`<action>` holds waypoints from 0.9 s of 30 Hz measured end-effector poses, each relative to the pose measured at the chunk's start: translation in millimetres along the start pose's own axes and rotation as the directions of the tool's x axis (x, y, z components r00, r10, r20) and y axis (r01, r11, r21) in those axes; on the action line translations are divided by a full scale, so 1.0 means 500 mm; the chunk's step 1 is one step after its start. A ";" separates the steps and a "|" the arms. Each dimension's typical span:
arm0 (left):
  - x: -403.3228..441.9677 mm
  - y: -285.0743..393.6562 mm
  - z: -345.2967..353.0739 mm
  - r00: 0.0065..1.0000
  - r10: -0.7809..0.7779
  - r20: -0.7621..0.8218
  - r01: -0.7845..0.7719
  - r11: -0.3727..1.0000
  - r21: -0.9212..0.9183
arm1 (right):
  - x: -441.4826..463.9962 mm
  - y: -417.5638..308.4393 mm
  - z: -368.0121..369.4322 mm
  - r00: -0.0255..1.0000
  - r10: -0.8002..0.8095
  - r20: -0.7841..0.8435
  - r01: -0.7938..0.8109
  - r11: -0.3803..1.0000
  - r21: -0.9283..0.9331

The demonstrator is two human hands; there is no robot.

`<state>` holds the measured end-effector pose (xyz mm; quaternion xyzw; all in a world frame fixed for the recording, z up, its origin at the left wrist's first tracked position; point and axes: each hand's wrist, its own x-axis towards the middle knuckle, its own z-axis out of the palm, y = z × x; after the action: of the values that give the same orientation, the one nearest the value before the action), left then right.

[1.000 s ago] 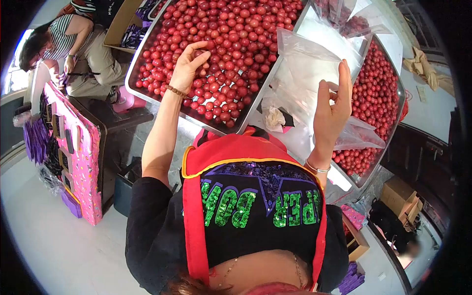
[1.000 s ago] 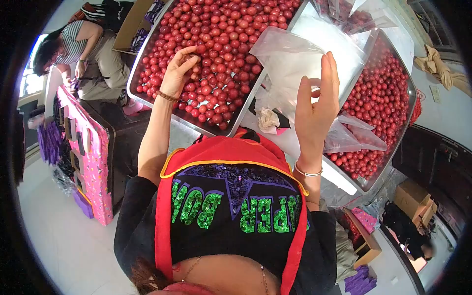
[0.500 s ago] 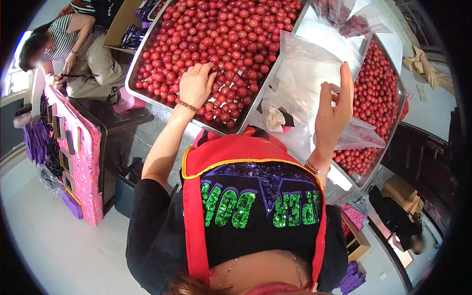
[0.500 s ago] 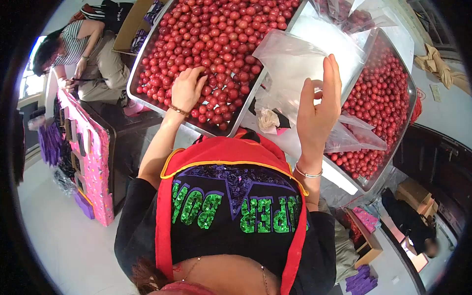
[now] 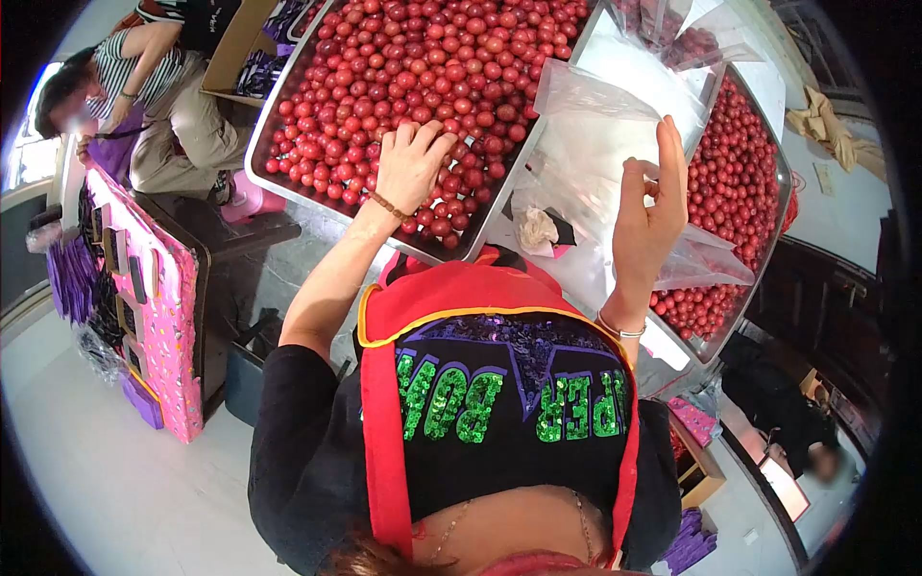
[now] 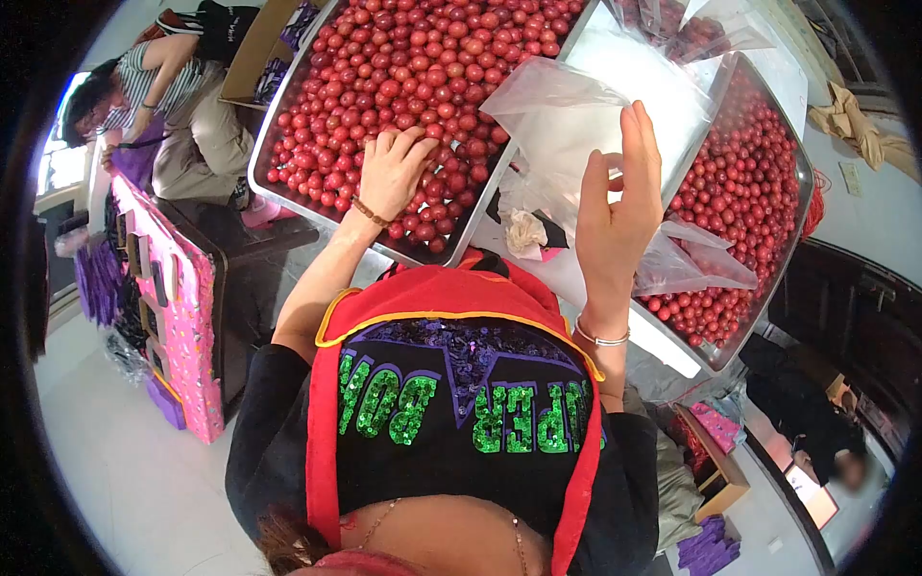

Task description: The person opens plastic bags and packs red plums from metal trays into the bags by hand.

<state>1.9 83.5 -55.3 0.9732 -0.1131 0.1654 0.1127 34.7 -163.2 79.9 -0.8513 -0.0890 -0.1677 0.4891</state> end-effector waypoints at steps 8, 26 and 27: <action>0.008 -0.050 -0.051 0.795 -0.508 0.333 0.273 -0.191 -0.943 | 0.004 0.013 0.003 0.999 -0.044 0.006 0.045 0.999 -0.031; -0.014 0.050 -0.021 0.985 -0.133 0.107 0.140 0.988 -0.061 | -0.001 0.010 0.005 0.995 -0.087 0.043 0.089 0.996 -0.032; -0.012 0.048 -0.013 0.985 -0.135 0.104 0.142 0.988 -0.060 | -0.001 0.010 0.005 0.994 -0.099 0.046 0.101 0.994 -0.039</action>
<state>-11.8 63.7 -47.2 0.9814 -0.0562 0.1045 0.1506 36.4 -163.5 74.6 -0.8593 -0.1390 -0.1749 0.4601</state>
